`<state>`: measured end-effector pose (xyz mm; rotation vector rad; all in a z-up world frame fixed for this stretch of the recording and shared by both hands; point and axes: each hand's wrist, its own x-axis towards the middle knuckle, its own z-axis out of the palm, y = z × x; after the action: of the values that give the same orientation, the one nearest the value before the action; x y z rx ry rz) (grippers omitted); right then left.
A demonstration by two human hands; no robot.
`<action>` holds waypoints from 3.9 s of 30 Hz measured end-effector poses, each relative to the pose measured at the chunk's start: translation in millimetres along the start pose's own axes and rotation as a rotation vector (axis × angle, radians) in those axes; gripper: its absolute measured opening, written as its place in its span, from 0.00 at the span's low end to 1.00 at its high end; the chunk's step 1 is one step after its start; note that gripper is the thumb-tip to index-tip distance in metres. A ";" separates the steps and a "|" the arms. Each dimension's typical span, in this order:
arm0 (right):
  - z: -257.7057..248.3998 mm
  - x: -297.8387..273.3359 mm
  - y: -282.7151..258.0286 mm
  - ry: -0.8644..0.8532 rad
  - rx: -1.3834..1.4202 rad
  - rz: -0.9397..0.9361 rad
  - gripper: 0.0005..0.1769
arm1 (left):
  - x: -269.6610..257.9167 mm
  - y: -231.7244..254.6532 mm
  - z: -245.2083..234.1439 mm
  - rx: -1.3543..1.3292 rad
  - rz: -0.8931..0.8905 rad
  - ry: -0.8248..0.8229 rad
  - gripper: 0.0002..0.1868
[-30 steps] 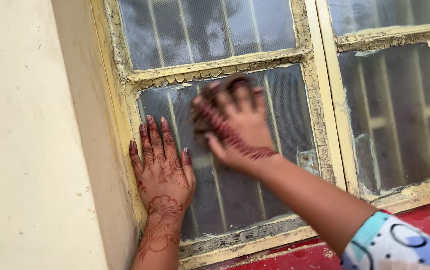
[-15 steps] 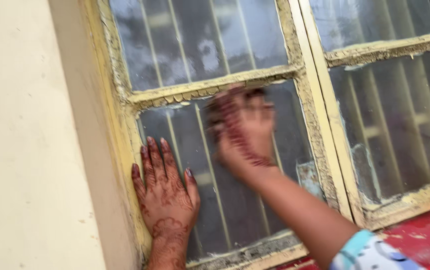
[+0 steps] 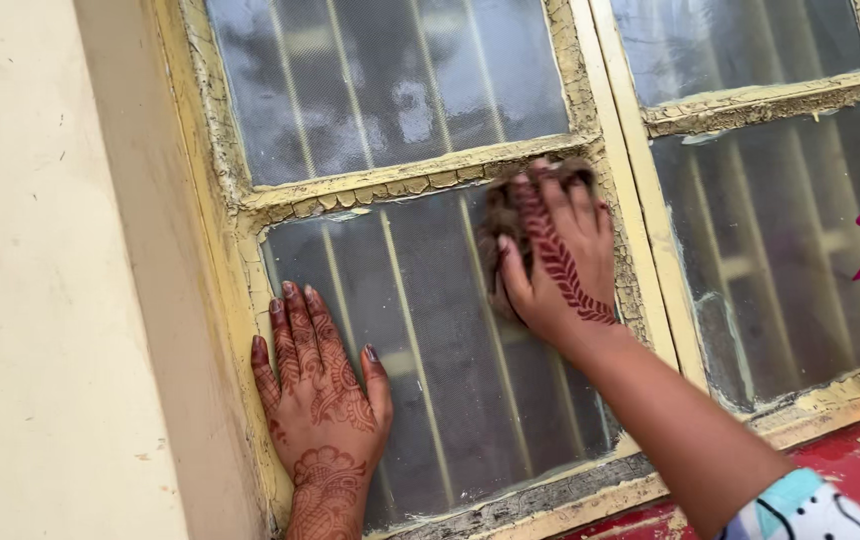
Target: The person cleans a window frame and glass panes by wiping them with a cloth and spraying a liquid from a bottle.
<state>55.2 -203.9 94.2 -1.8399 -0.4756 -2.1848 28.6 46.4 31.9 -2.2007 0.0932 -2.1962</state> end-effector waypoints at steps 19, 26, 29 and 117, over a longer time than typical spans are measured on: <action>12.5 -19.0 -78.9 -0.250 0.187 -0.576 0.39 | -7.3 -3.4 0.7 -0.101 0.011 0.071 0.44; -29.9 -107.3 -0.7 -0.571 0.321 -0.971 0.38 | -9.9 -0.5 0.2 -0.056 -0.013 0.048 0.37; -40.0 -90.1 44.6 -0.718 0.177 -1.068 0.33 | -7.3 0.7 0.2 -0.059 -0.023 0.044 0.37; -15.4 -0.5 6.1 -0.042 0.212 -0.249 0.29 | 40.3 13.5 -19.3 0.048 0.198 -0.138 0.44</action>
<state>43.7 -215.6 92.0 -1.7963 -0.9524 -2.1495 9.0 30.8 71.3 -2.2037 0.2410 -1.9206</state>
